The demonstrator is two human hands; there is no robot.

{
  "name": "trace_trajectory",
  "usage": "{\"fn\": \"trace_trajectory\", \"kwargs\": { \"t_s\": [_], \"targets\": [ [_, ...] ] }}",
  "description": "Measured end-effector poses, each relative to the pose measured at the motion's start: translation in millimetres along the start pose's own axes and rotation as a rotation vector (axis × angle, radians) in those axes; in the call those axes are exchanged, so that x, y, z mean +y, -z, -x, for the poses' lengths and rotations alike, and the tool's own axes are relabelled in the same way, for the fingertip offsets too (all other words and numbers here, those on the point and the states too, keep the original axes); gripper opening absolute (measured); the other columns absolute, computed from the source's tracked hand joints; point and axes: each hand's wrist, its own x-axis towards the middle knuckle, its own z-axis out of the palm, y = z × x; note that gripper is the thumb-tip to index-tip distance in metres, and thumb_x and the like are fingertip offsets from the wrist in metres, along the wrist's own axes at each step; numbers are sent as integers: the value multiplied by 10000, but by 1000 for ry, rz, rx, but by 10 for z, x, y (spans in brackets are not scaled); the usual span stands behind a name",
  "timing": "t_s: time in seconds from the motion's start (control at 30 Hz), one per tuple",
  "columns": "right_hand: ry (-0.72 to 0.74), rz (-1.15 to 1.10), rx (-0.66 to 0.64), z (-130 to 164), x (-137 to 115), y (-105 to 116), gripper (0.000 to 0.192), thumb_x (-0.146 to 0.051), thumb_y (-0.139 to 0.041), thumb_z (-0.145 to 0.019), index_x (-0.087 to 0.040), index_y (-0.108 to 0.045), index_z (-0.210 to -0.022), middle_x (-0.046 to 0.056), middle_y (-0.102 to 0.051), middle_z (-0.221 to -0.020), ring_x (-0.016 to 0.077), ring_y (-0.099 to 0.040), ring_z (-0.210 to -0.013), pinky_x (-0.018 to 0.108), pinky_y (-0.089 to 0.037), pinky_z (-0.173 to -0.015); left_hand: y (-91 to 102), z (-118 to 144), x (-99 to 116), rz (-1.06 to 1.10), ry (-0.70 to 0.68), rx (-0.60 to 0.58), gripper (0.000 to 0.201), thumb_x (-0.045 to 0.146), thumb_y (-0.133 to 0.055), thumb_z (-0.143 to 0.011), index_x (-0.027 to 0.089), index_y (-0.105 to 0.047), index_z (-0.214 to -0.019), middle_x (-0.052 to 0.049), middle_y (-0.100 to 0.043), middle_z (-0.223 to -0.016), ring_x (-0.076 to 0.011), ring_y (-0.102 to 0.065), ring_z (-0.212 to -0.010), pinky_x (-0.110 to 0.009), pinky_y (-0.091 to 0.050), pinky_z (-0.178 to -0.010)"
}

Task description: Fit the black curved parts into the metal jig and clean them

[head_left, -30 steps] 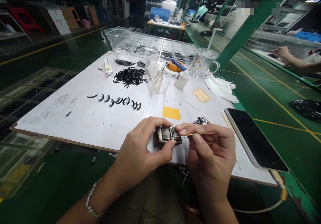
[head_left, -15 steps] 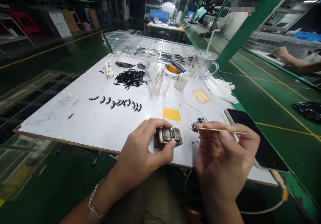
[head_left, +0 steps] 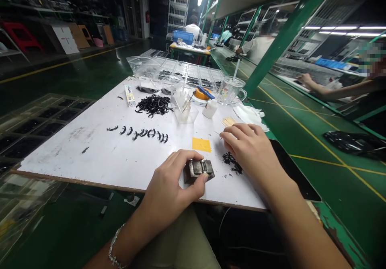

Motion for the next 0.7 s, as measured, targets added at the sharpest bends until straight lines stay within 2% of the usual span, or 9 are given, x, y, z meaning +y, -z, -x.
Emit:
{"fn": "trace_trajectory", "kwargs": {
  "t_s": [0.13, 0.2, 0.23, 0.3, 0.37, 0.43, 0.53, 0.7],
  "targets": [
    [45, -1, -120, -27, 50, -115, 176, -98, -513, -954, -190, -663, -950, 97, -739, -1010, 282, -611, -1039, 437, -400, -846, 12, -11, 6, -4, 9, -11, 222, 242, -643, -893, 237, -607, -1112, -7, -680, -1080, -162, -610, -854, -286, -501, -839],
    [41, -9, -119, -9, 53, -121, 176, -101, -513, -962, -186, -658, -1015, 104, -738, -1063, 285, -611, -1060, 440, -405, -855, 13, -11, 6, 3, 9, -15, 221, 251, -636, -901, 237, -608, -1120, -13, -680, -1090, -168, -614, -871, -290, -496, -845],
    [33, -24, -83, 5, 39, -101, 197, -93, -515, -961, -182, -649, -1073, 111, -732, -1116, 291, -609, -1084, 448, -411, -869, 13, -9, 4, 9, 6, -16, 224, 253, -634, -903, 237, -606, -1125, -13, -678, -1099, -168, -614, -874, -290, -493, -846],
    [13, -134, 74, 44, -39, -16, 270, -69, -532, -945, -182, -619, -1174, 113, -717, -1190, 292, -613, -1106, 459, -432, -892, 11, -3, -2, 21, 5, -16, 226, 251, -632, -904, 239, -602, -1127, -7, -674, -1114, -161, -609, -871, -286, -485, -848],
    [-17, -381, 280, 96, -181, 99, 332, -38, -560, -920, -198, -602, -1207, 95, -714, -1178, 259, -632, -1089, 436, -469, -903, 10, 3, -10, 30, 10, -18, 222, 251, -635, -903, 246, -600, -1122, 9, -670, -1112, -148, -602, -860, -278, -476, -853],
    [-60, -662, 402, 161, -356, 197, 385, 3, -572, -893, -212, -599, -1211, 86, -697, -1160, 224, -639, -1097, 401, -502, -918, 11, 7, -16, 39, 19, -27, 220, 261, -636, -907, 257, -599, -1124, 25, -666, -1106, -141, -598, -862, -272, -468, -857],
    [-78, -850, 420, 258, -571, 240, 444, 39, -547, -882, -231, -597, -1231, 87, -650, -1209, 204, -626, -1124, 381, -520, -926, 13, 11, -23, 46, 23, -41, 229, 274, -633, -918, 278, -591, -1143, 41, -659, -1100, -140, -597, -885, -264, -462, -854],
    [-11, -762, 383, 310, -654, 149, 395, 9, -530, -890, -216, -621, -1201, 127, -575, -1301, 265, -554, -1187, 463, -498, -951, -7, 21, -23, 30, -1, -24, 234, 263, -619, -927, 281, -581, -1157, 41, -647, -1086, -135, -588, -867, -262, -471, -856]
  ]
}}
